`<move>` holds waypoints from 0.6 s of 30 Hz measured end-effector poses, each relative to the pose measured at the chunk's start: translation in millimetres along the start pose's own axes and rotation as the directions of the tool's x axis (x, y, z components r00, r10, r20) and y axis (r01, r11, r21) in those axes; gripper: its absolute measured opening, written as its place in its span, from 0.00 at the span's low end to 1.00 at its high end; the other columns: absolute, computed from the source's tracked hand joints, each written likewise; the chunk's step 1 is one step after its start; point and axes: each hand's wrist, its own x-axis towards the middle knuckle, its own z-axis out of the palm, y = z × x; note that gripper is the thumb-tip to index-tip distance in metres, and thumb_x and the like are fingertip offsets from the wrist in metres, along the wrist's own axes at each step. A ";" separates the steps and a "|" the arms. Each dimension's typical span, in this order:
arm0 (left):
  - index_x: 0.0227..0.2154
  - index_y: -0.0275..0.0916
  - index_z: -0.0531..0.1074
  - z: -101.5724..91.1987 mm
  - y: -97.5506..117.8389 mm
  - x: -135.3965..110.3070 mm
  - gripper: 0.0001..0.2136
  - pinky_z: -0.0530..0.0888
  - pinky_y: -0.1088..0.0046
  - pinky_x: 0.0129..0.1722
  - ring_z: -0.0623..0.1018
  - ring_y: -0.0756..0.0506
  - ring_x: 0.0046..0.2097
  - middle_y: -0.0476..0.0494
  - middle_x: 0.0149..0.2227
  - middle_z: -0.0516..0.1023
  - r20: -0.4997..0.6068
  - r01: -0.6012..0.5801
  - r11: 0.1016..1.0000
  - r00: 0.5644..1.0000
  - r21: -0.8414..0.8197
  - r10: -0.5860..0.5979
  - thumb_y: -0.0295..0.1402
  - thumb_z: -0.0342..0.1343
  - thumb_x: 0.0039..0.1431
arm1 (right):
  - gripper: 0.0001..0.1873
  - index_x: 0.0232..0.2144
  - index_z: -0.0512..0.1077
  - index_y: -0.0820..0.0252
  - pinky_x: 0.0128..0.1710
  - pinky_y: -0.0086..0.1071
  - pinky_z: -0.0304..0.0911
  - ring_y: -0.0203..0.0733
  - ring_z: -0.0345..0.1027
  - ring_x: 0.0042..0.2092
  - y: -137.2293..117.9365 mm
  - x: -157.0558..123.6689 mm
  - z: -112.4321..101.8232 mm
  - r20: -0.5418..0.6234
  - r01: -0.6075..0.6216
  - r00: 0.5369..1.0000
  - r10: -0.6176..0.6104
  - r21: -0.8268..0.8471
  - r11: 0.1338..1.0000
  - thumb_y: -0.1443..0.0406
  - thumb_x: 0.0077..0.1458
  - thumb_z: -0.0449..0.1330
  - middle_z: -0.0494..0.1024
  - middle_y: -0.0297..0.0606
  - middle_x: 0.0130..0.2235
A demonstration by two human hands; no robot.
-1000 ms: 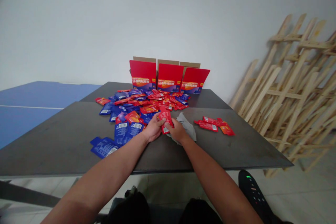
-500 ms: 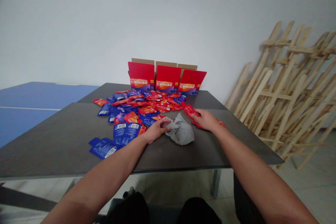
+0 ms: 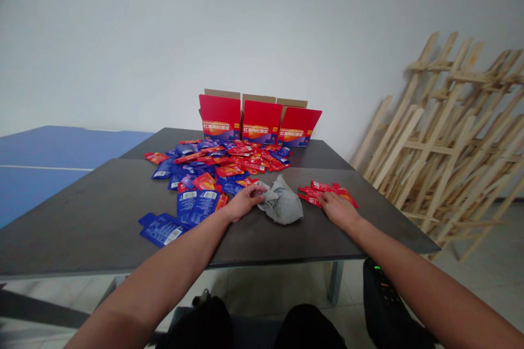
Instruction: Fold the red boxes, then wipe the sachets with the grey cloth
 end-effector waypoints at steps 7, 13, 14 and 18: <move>0.41 0.38 0.75 2.2 1.5 -2.9 0.13 0.68 0.75 0.39 0.71 0.49 0.37 0.47 0.35 0.74 0.012 -0.047 0.994 0.999 0.094 0.046 0.32 0.62 0.52 | 0.24 0.55 0.70 0.63 0.54 0.45 0.60 0.54 0.66 0.55 12.9 1.5 0.8 0.044 0.119 0.992 -0.122 0.053 0.991 0.57 0.63 0.49 0.72 0.56 0.55; 0.39 0.39 0.77 1.5 1.5 -4.0 0.12 0.67 0.74 0.39 0.70 0.49 0.37 0.47 0.35 0.73 -0.005 -0.101 0.982 0.995 0.160 0.103 0.33 0.62 0.51 | 0.14 0.44 0.76 0.56 0.50 0.36 0.61 0.45 0.68 0.48 1.8 18.6 -17.6 0.006 0.092 0.996 -0.093 0.128 0.987 0.64 0.60 0.53 0.76 0.47 0.46; 0.39 0.39 0.77 1.4 1.5 -4.1 0.11 0.67 0.73 0.41 0.70 0.48 0.37 0.47 0.35 0.73 -0.009 -0.113 0.979 0.993 0.169 0.117 0.33 0.63 0.50 | 0.14 0.43 0.77 0.56 0.49 0.35 0.61 0.44 0.69 0.47 -6.3 24.1 -22.7 -0.017 0.057 0.998 -0.055 0.144 0.988 0.65 0.61 0.52 0.76 0.47 0.45; 0.36 0.42 0.78 2.3 2.8 -4.2 0.10 0.66 0.69 0.51 0.71 0.45 0.44 0.45 0.39 0.75 0.039 -0.187 0.962 0.982 0.197 0.182 0.30 0.63 0.48 | 0.13 0.40 0.76 0.60 0.43 0.32 0.63 0.41 0.70 0.43 -61.6 56.6 -51.0 -0.213 -0.008 0.974 0.077 0.309 0.951 0.67 0.61 0.51 0.75 0.44 0.41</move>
